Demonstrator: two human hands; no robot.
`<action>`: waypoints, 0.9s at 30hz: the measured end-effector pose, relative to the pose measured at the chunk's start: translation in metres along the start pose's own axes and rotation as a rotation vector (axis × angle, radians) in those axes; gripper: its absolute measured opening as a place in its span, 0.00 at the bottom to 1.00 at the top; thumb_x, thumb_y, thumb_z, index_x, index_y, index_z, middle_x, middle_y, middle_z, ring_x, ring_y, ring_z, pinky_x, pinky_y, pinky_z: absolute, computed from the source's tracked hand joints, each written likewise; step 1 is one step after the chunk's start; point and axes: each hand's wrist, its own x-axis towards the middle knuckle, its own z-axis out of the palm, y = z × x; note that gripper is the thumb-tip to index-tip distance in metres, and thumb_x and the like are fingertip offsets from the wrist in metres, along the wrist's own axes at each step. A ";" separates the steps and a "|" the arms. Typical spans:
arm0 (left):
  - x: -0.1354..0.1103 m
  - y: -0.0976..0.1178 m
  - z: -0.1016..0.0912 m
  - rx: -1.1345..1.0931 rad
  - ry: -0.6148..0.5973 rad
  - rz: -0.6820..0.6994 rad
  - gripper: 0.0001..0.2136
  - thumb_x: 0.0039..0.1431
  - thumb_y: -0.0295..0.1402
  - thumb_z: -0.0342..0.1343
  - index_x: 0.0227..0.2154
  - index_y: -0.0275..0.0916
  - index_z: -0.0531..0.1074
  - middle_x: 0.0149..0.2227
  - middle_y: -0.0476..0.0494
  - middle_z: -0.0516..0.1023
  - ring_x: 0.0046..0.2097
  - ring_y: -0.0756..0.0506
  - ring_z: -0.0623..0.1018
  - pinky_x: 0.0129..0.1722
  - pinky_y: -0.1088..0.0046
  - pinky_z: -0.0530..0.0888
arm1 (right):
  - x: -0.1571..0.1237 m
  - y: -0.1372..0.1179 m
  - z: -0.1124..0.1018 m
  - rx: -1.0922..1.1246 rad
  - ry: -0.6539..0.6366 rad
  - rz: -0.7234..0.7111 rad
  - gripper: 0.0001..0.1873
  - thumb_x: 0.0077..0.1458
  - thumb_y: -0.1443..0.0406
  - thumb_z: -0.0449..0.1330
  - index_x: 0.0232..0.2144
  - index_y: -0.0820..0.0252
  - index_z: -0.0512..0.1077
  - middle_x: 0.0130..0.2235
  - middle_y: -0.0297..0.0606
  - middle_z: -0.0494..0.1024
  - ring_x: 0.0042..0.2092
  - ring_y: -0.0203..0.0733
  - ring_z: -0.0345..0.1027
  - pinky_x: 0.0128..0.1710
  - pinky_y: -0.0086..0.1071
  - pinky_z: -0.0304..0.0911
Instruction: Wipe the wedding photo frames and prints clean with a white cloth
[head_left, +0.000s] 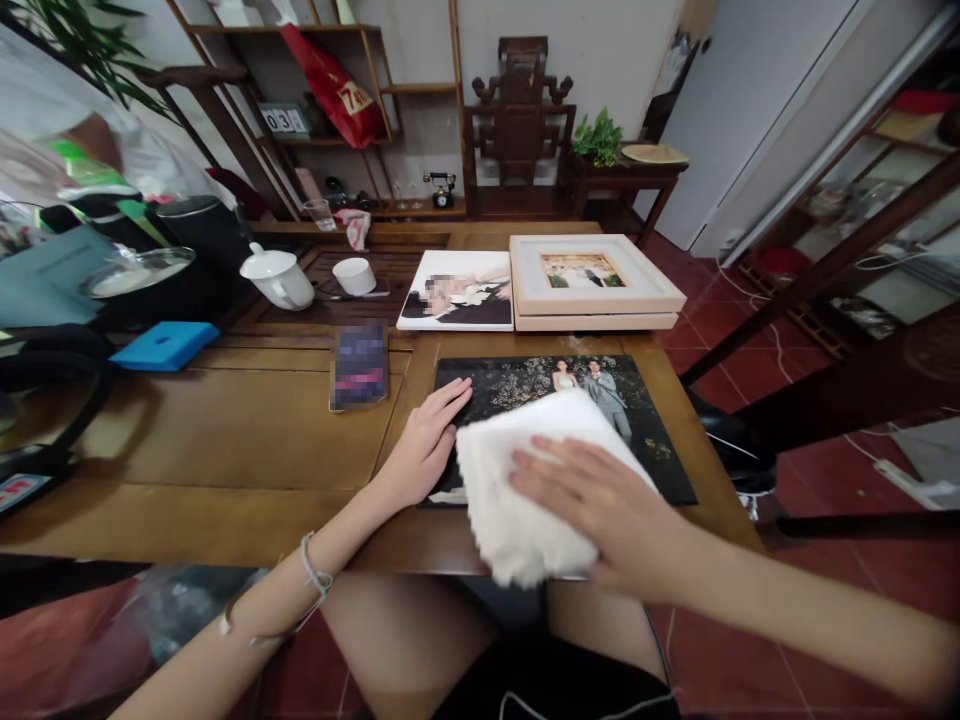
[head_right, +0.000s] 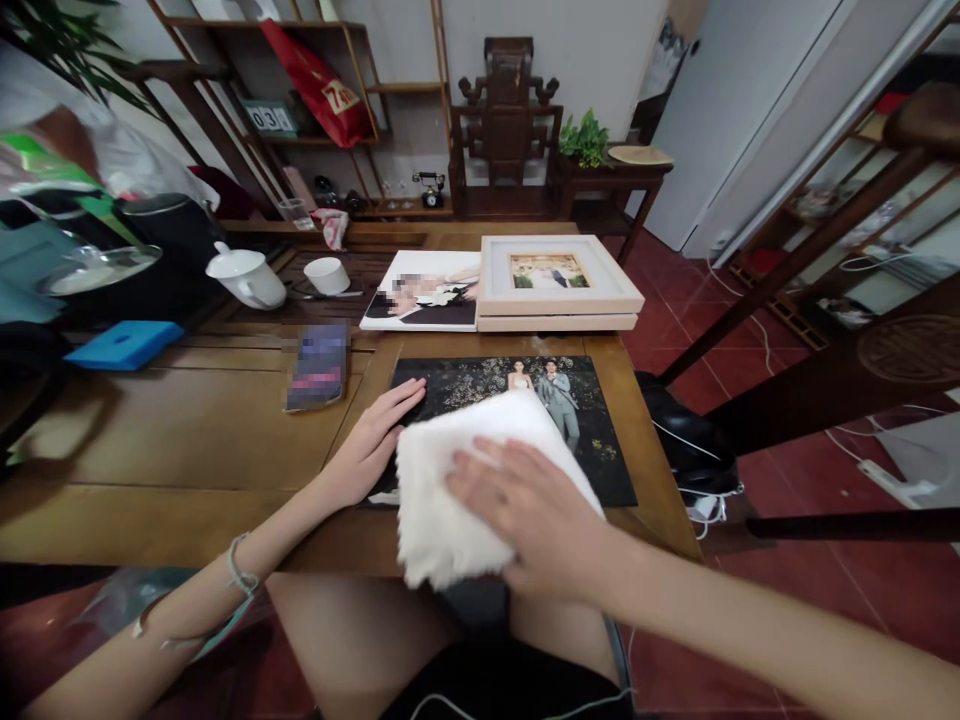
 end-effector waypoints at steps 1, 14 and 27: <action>0.000 0.000 0.000 0.002 0.002 -0.001 0.24 0.66 0.28 0.40 0.64 0.43 0.59 0.67 0.41 0.59 0.68 0.40 0.56 0.67 0.49 0.52 | 0.005 0.017 -0.003 -0.014 0.028 0.046 0.45 0.42 0.70 0.57 0.65 0.60 0.56 0.67 0.42 0.58 0.68 0.53 0.43 0.64 0.51 0.45; 0.000 0.000 0.000 0.000 0.007 -0.004 0.24 0.66 0.28 0.41 0.63 0.43 0.60 0.66 0.41 0.60 0.68 0.40 0.57 0.67 0.49 0.53 | 0.031 0.026 0.009 -0.197 0.112 0.252 0.41 0.46 0.67 0.57 0.64 0.74 0.57 0.66 0.57 0.56 0.66 0.69 0.44 0.62 0.60 0.42; 0.000 0.000 0.000 0.000 0.020 0.010 0.24 0.66 0.28 0.41 0.63 0.44 0.60 0.66 0.41 0.60 0.67 0.40 0.58 0.67 0.49 0.53 | 0.052 0.052 -0.006 -0.138 0.121 0.224 0.37 0.48 0.66 0.57 0.62 0.66 0.61 0.65 0.49 0.61 0.66 0.60 0.49 0.61 0.53 0.49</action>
